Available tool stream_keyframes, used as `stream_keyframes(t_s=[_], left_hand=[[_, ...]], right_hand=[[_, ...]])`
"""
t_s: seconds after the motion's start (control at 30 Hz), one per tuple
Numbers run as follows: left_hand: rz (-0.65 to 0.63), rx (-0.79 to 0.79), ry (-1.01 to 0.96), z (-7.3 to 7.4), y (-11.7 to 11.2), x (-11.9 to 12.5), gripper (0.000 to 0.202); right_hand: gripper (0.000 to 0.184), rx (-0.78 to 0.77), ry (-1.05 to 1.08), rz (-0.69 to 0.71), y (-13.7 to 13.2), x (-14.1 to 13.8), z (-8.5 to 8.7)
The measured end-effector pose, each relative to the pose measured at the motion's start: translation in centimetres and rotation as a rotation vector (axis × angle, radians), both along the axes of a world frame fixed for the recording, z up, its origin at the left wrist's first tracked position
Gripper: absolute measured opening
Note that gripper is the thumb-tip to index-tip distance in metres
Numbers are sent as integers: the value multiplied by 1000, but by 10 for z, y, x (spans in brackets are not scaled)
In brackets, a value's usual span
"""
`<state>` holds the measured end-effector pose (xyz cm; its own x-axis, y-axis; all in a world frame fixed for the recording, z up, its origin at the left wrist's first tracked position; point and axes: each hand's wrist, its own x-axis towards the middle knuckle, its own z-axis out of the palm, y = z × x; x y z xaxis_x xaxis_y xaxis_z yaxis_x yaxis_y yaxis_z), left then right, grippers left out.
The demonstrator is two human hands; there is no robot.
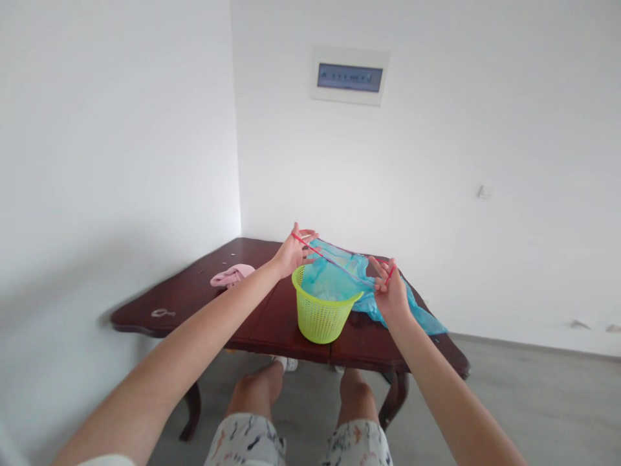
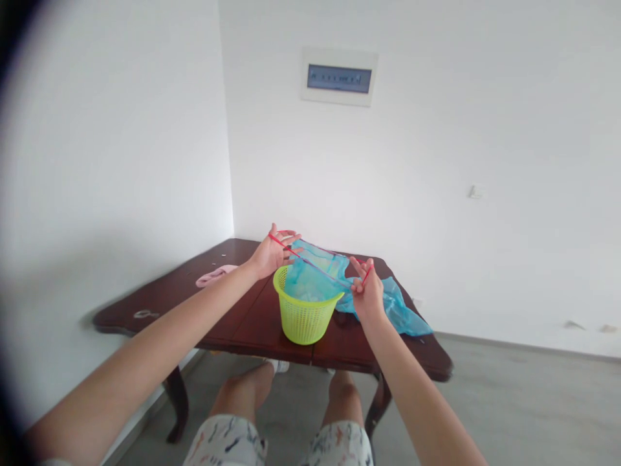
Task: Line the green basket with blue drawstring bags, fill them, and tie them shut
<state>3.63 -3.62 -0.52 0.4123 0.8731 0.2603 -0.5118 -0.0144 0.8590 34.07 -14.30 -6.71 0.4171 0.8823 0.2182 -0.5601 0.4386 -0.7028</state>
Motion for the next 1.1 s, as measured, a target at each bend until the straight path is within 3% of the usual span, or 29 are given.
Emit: stream_keyframes(t_s=[0.2,0.27,0.33,0.43,0.57,0.73,0.9,0.97,1.1], left_hand=[[-132,40,176,-17,-5,-2,99],[-74,159,182,-19,-7,-1,101],[79,305,150,-16,-10,1,96],[310,454,140,0,-18,5,83],[602,487,265,32,-33,10,67],[563,452,278,67,-45,13,34],[872,733,392,85,-52,16,32],[778,835,384,87,-54,18,41],[299,830,334,82,-60,34,69]], right_hand=[[55,-15,-53,60,1,5,18],[50,-29,-104,-2,0,4,18],[41,-42,-143,-93,-2,0,18],[51,-28,-209,-114,-6,-8,25],[49,34,-362,-53,-11,-19,49],[48,268,-474,-262,-9,-21,86],[38,425,-791,-433,-4,-22,112],[36,440,-977,-460,-6,-23,120],[38,566,-1333,-481,-20,-27,142]])
